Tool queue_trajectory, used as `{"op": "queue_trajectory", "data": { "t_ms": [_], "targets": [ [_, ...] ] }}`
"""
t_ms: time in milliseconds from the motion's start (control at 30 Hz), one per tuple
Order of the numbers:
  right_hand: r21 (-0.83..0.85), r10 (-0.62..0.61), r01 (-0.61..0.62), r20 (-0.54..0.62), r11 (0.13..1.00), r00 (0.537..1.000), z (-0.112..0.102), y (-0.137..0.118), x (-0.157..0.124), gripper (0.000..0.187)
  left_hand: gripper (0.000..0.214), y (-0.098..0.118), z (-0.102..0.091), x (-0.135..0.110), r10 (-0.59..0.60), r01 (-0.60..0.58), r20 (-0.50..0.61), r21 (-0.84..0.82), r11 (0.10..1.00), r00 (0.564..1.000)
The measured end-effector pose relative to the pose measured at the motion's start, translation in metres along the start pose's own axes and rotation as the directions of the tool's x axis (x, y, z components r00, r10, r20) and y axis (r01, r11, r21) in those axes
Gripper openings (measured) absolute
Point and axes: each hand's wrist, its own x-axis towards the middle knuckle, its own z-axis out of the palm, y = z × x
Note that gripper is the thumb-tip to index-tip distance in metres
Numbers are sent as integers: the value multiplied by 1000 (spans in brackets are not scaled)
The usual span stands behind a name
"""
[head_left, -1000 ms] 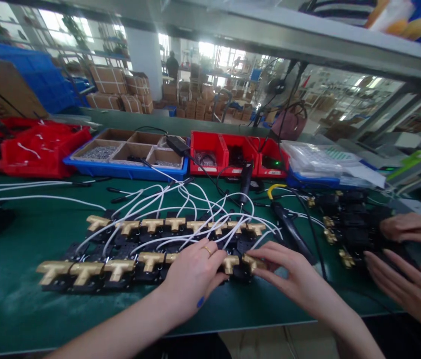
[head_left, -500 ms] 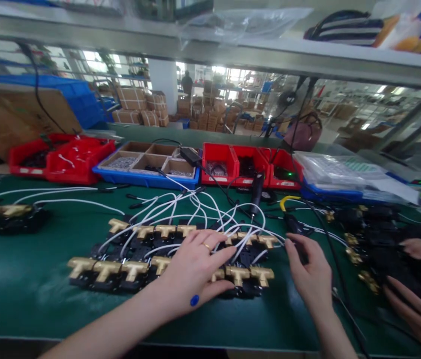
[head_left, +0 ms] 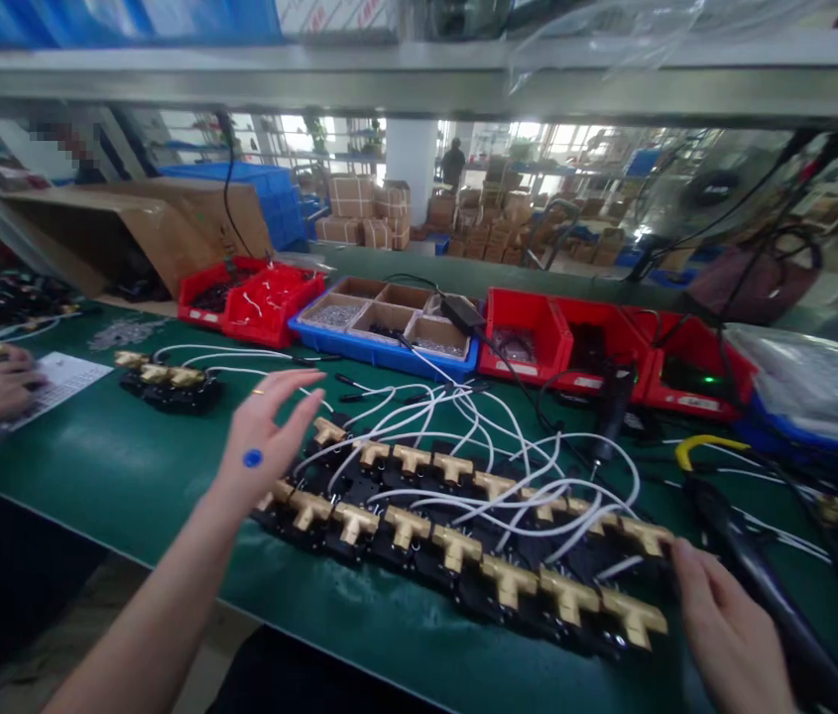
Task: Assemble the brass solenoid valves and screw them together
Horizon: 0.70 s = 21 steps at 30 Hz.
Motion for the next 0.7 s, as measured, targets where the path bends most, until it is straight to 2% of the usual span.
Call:
{"op": "queue_trajectory", "data": {
  "t_ms": [33, 67, 100, 133, 167, 233, 267, 300, 367, 500, 633, 700],
  "targets": [
    [-2, 102, -102, -18, 995, 995, 4, -4, -1, 91, 40, -21, -9, 3, -161, 161, 0, -38, 986, 987],
    [1, 182, -182, -30, 983, 983, 8, -10, -3, 97, 45, -40, -15, 3, -321, 327, 74, -100, 940, 944],
    [7, 232, -232, -38, 973, 972, 12, -15, -4, 103, 51, -55, -18, 0, -383, 399, 137, -122, 909, 914],
    [15, 251, -251, -40, 968, 967, 15, -19, -5, 109, 57, -66, -20, -6, -425, 458, 210, -151, 876, 881],
    [26, 269, -268, -39, 963, 962, 17, -23, -7, 114, 60, -73, -19, -13, -489, 568, 323, -233, 789, 811],
    [48, 298, -297, -24, 954, 954, 17, -28, -9, 121, 63, -77, -13, -28, -525, 691, 464, -341, 637, 713],
    [55, 308, -306, -13, 950, 951, 17, -30, -10, 122, 63, -75, -9, -35, -538, 735, 508, -368, 570, 672],
    [60, 316, -315, -3, 947, 949, 16, -31, -11, 123, 61, -73, -5, -40, -545, 756, 527, -388, 528, 652],
    [69, 320, -320, 10, 945, 947, 16, -32, -12, 122, 59, -68, 1, -45, -560, 772, 532, -411, 485, 634],
    [89, 282, -282, 6, 955, 959, 23, -32, -12, 116, 56, -63, 7, -46, -571, 764, 507, -446, 467, 646],
    [88, 218, -217, -2, 972, 976, 27, -32, -11, 111, 59, -66, 7, -51, -563, 742, 484, -465, 483, 670],
    [72, 157, -154, -39, 985, 987, 21, -35, -17, 105, 60, -68, 2, -52, -540, 703, 451, -457, 544, 711]
  ]
}}
